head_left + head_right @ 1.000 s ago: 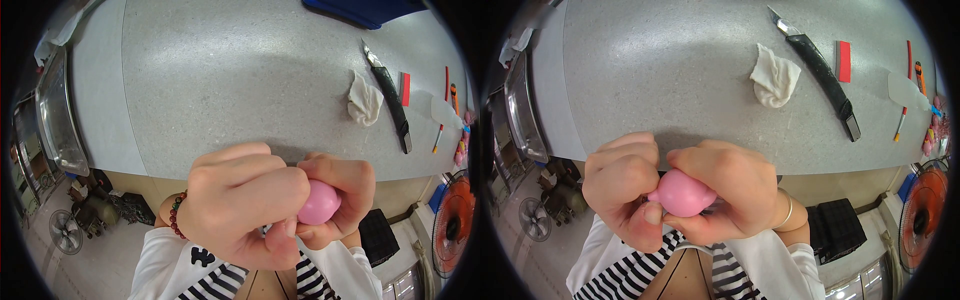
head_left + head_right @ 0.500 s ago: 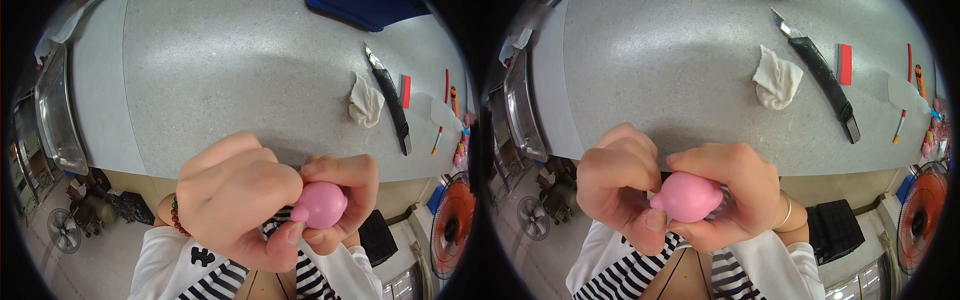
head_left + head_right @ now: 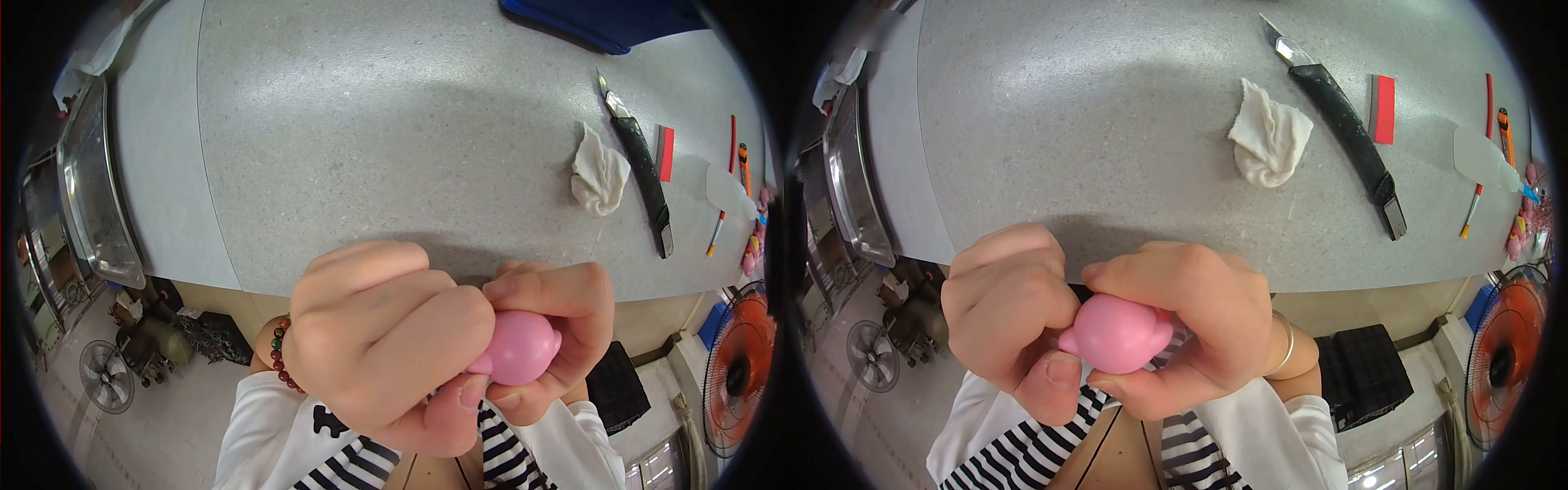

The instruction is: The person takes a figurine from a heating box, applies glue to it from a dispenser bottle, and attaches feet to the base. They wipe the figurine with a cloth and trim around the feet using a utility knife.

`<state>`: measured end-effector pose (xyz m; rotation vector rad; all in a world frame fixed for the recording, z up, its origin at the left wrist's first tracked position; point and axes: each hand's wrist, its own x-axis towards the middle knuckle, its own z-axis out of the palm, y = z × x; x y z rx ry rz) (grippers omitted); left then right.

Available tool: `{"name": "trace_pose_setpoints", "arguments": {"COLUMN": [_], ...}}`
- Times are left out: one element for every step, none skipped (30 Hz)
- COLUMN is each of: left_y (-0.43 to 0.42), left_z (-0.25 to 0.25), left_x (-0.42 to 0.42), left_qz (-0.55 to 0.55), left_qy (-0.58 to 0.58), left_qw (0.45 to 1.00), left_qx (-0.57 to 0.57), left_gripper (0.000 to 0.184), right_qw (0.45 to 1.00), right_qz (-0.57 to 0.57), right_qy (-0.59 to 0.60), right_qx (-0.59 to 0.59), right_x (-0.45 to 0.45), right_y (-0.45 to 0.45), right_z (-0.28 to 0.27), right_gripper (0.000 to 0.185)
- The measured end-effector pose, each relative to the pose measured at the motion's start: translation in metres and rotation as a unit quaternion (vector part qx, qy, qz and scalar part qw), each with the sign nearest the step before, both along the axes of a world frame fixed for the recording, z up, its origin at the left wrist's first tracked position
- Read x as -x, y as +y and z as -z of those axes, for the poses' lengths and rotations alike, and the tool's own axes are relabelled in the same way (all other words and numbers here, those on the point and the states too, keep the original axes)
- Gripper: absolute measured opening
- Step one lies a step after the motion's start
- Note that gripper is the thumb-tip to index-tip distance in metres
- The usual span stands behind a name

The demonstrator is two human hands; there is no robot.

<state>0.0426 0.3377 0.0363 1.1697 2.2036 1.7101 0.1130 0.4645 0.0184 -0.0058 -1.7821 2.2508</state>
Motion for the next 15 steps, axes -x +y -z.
{"name": "trace_pose_setpoints", "arguments": {"left_y": [0.0006, 0.001, 0.001, 0.0009, 0.001, 0.0014, 0.0022, 0.0026, 0.0027, 0.0025, 0.0021, 0.0015, 0.0008, 0.0005, 0.0008], "left_z": [0.0003, 0.0004, 0.0005, 0.0004, 0.0004, 0.0004, 0.0005, 0.0006, 0.0009, 0.0013, 0.0015, 0.0013, 0.0007, 0.0006, 0.0013], "left_x": [-0.0012, -0.0021, -0.0027, -0.0032, -0.0038, -0.0047, -0.0057, -0.0062, -0.0061, -0.0058, -0.0053, -0.0042, -0.0027, -0.0016, -0.0016], "left_qz": [-0.01, -0.021, -0.021, -0.024, -0.027, -0.027, -0.036, -0.045, -0.045, -0.04, -0.036, -0.036, -0.02, -0.005, -0.005], "left_qy": [-0.011, -0.021, -0.021, -0.029, -0.036, -0.036, -0.038, -0.039, -0.039, -0.033, -0.028, -0.028, -0.027, -0.026, -0.026], "left_qw": [1.0, 0.999, 0.999, 0.999, 0.999, 0.999, 0.998, 0.998, 0.998, 0.998, 0.999, 0.999, 0.999, 0.999, 0.999], "left_qx": [-0.007, -0.014, -0.014, -0.018, -0.022, -0.022, -0.024, -0.026, -0.027, -0.028, -0.029, -0.029, -0.025, -0.021, -0.022], "left_gripper": [0.036, 0.035, 0.035, 0.035, 0.035, 0.035, 0.035, 0.035, 0.035, 0.034, 0.034, 0.034, 0.034, 0.034, 0.034], "right_qw": [1.0, 1.0, 1.0, 1.0, 1.0, 1.0, 1.0, 1.0, 1.0, 1.0, 1.0, 1.0, 1.0, 0.999, 0.999], "right_qz": [0.0, -0.003, -0.007, -0.007, -0.004, -0.001, -0.001, 0.001, 0.003, 0.003, 0.001, -0.002, -0.002, -0.003, -0.004], "right_qy": [0.0, 0.004, 0.008, 0.008, 0.009, 0.01, 0.01, 0.012, 0.014, 0.014, 0.013, 0.013, 0.013, 0.012, 0.011], "right_qx": [0.0, 0.0, -0.001, -0.001, 0.0, 0.0, 0.0, -0.007, -0.014, -0.014, -0.02, -0.025, -0.024, -0.034, -0.044], "right_x": [0.0001, 0.0001, 0.0002, 0.0005, 0.0008, 0.001, 0.0009, 0.0008, 0.0007, 0.0007, 0.001, 0.0013, 0.0014, 0.0015, 0.0014], "right_y": [0.0003, 0.0005, 0.0005, 0.0002, -0.0004, -0.0007, -0.0007, -0.0007, -0.0005, -0.0003, -0.0001, 0.0, 0.0003, 0.0008, 0.0012], "right_z": [0.0005, 0.0013, 0.0018, 0.0017, 0.0016, 0.0016, 0.0018, 0.0023, 0.0025, 0.0025, 0.0023, 0.002, 0.0018, 0.0015, 0.0013], "right_gripper": [0.038, 0.038, 0.039, 0.039, 0.039, 0.038, 0.038, 0.038, 0.038, 0.038, 0.037, 0.037, 0.037, 0.037, 0.038]}}
